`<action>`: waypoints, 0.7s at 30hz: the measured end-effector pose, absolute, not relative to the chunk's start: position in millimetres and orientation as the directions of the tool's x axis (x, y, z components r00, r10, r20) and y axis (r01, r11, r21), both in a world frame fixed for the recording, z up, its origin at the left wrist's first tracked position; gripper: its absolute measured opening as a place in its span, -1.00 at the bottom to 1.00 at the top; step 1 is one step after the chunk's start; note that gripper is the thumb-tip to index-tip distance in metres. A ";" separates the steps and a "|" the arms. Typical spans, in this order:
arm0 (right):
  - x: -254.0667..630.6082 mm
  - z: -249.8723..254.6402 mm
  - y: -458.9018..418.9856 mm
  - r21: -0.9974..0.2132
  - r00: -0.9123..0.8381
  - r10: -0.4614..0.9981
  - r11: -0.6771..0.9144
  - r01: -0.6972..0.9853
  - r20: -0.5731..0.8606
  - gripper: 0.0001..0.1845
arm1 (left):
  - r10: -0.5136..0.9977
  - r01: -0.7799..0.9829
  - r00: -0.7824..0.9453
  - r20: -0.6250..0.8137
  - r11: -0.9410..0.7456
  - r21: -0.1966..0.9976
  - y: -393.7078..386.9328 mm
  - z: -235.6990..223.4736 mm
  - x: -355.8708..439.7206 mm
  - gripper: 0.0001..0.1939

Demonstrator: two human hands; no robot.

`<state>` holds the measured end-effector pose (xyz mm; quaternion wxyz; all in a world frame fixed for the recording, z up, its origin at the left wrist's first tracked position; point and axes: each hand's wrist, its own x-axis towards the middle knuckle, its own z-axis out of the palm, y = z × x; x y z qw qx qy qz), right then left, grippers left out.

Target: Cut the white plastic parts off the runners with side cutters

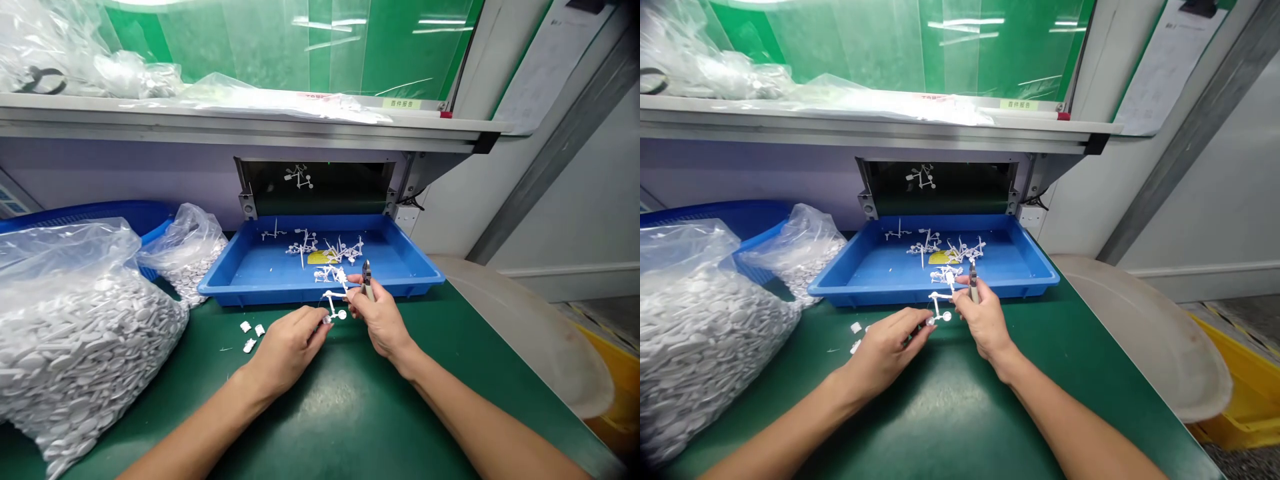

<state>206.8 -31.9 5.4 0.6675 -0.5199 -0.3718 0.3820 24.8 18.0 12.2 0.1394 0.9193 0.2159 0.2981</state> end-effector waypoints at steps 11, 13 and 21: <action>202.6 8.1 -50.0 -0.632 0.030 0.841 0.383 0.674 0.541 -0.71 | 0.777 0.107 0.484 0.402 -0.509 0.854 31.1 27.5 17.5 -0.82; 201.8 2.9 -46.9 -0.593 0.018 0.875 0.312 0.743 0.483 -0.67 | 0.770 0.077 0.493 0.405 -0.502 0.861 29.6 28.0 17.2 -0.84; 202.9 -2.5 -43.3 -0.527 0.007 0.883 0.274 0.804 0.469 -0.67 | 0.697 0.112 0.560 0.448 -0.599 0.793 28.7 21.5 15.7 -0.86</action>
